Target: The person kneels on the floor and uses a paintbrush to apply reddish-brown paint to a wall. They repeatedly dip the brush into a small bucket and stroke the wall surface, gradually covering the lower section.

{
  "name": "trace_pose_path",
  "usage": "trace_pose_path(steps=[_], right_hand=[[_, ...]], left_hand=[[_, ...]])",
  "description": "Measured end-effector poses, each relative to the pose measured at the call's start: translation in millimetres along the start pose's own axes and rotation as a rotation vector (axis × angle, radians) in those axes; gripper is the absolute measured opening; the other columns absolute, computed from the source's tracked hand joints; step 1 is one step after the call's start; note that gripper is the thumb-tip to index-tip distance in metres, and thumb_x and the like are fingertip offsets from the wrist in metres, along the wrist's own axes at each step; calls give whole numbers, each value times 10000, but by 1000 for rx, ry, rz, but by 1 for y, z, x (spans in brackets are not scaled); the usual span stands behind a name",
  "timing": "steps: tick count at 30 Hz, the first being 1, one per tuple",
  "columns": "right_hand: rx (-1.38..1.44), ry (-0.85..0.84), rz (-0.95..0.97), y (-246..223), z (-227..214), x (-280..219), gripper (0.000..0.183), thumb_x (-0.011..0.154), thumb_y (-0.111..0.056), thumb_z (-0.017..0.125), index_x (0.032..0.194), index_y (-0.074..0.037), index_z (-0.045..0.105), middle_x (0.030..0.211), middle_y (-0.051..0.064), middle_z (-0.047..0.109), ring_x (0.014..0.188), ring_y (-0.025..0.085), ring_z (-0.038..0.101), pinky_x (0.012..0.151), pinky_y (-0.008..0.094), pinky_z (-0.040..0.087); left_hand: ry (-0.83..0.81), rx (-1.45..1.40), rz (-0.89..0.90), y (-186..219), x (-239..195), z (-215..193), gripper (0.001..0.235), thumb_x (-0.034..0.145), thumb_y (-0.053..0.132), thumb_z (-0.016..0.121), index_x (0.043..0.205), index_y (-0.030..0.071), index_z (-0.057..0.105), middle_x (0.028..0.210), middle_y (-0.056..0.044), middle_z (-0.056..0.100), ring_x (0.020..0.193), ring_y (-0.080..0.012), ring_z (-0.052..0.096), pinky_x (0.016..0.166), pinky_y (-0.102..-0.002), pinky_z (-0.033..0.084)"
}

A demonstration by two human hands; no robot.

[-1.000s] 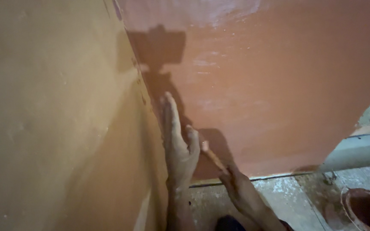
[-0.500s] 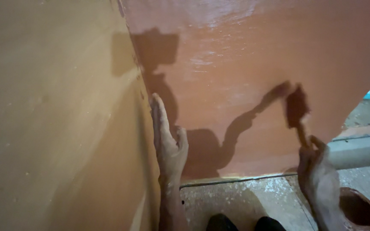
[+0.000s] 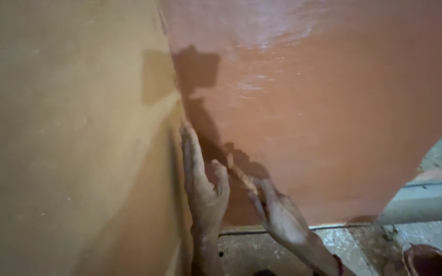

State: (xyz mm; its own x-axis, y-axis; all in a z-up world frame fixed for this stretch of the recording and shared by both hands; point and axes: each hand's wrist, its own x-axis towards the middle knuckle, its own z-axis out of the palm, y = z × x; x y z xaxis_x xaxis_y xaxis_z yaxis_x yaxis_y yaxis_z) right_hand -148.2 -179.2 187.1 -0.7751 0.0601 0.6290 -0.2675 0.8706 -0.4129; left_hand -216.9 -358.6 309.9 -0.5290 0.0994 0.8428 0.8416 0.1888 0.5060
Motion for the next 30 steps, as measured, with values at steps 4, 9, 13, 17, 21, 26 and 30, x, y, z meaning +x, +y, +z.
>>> trace_pose_path(steps=[4, 9, 13, 17, 21, 26, 30], right_hand=[[-114, -260, 381, 26, -22, 34, 620, 1087, -310, 380, 1628, -94, 167, 657, 147, 661, 496, 298, 602, 447, 457, 526], [-150, 182, 390, 59, -86, 15, 443, 989, -273, 546, 1413, -233, 423, 925, 154, 760, 622, 343, 712, 460, 503, 541], [-446, 208, 683, 59, -141, -43, 490, 1091, -333, 474, 1522, -185, 297, 951, 277, 731, 726, 495, 687, 600, 606, 526], [-569, 253, 676, 37, -148, -42, 467, 1104, -337, 466, 1497, -137, 310, 854, 324, 691, 721, 520, 648, 631, 623, 496], [-886, -2, 571, 5, -115, 11, 404, 1120, -387, 426, 1472, -188, 427, 730, 133, 743, 504, 245, 614, 483, 417, 469], [-231, 30, 246, -49, -82, 35, 424, 1072, -333, 417, 1425, -100, 453, 627, 88, 641, 438, 174, 532, 398, 380, 446], [-38, -61, 128, -58, -69, 49, 443, 1034, -290, 409, 1387, -30, 473, 545, 52, 560, 386, 117, 467, 330, 351, 429]], left_hand=[[-8, 7, -7, -2, 0, 2, 786, 913, -21, 517, 1643, 15, 230, 1731, -201, 238, 1630, -362, 224, 1337, -448, 215], [-11, 22, -16, -8, 2, 5, 803, 896, -21, 517, 1641, 15, 219, 1728, -204, 232, 1625, -363, 213, 1336, -458, 195], [-14, 32, -18, -12, 0, 8, 803, 907, -23, 528, 1644, 21, 213, 1728, -204, 227, 1624, -363, 209, 1334, -462, 197], [-29, -3, 27, -10, -1, 11, 827, 895, -30, 543, 1647, 19, 203, 1732, -210, 215, 1629, -368, 202, 1344, -474, 176], [-18, -7, 14, -3, -2, 10, 828, 890, -33, 547, 1648, 25, 220, 1731, -198, 240, 1632, -360, 221, 1347, -463, 195], [-8, -20, 15, 3, 0, 1, 805, 903, -28, 534, 1643, 12, 220, 1730, -206, 240, 1629, -361, 226, 1334, -442, 221], [3, -7, -9, 6, -3, -5, 784, 915, -28, 514, 1642, 6, 223, 1728, -203, 258, 1630, -357, 242, 1334, -440, 229]])
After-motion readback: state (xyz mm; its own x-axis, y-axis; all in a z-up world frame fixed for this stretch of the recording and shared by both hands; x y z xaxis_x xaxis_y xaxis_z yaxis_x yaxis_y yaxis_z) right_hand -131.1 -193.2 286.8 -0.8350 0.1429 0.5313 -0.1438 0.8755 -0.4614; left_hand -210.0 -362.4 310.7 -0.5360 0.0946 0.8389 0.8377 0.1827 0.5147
